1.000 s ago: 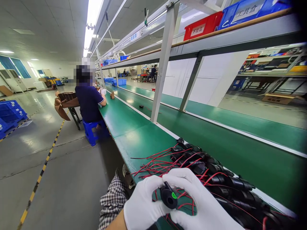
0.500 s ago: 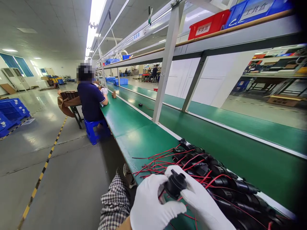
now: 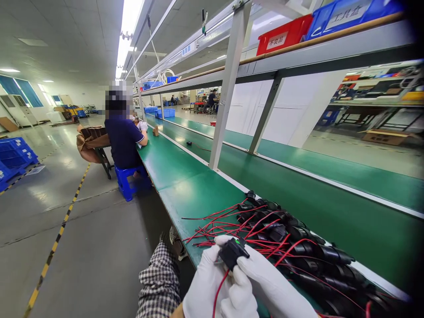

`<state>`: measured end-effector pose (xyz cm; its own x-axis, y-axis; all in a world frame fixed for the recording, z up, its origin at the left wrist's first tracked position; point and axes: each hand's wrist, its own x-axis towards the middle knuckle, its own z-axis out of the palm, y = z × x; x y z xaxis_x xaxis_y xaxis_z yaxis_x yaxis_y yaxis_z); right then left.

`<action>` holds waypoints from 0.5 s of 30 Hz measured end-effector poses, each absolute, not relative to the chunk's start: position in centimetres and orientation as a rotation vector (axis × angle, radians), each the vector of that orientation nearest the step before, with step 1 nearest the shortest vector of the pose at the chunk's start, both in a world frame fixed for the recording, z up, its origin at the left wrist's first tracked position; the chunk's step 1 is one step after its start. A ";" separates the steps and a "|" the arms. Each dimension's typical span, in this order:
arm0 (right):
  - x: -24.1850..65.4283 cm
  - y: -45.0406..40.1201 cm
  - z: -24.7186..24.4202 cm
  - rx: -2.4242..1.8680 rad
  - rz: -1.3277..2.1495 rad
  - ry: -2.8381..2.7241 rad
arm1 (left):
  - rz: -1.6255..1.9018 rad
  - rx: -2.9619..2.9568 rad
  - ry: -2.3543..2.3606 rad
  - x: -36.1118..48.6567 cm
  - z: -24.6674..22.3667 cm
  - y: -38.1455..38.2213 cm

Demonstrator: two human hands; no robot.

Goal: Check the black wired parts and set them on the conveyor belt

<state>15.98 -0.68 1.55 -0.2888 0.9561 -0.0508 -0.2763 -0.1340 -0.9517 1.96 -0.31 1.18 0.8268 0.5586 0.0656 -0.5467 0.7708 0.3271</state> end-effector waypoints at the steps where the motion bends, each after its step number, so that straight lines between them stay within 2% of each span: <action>1: 16.0 -0.7 1.5 -0.893 1.610 -1.163 | 0.597 0.317 0.018 2.0 1.3 -0.4; 4: 15.8 -0.1 0.8 -0.917 1.517 -1.276 | 0.589 0.333 0.077 2.4 0.5 -0.3; 8: 16.7 1.4 1.5 -1.143 1.094 -1.436 | 0.787 0.858 0.503 2.6 -3.0 0.8; 11: 20.6 2.4 6.1 -1.320 0.717 -1.381 | 0.964 1.184 0.769 1.6 -5.6 2.0; 15: 29.0 3.3 15.5 -1.560 -0.169 -1.029 | 1.082 1.483 1.037 0.8 -8.4 3.2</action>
<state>28.98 3.32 15.49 0.5980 0.5075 0.6204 0.6791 0.0904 -0.7285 0.76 3.16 -8.37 0.2363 0.9638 0.1231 0.0819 -0.1460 0.9859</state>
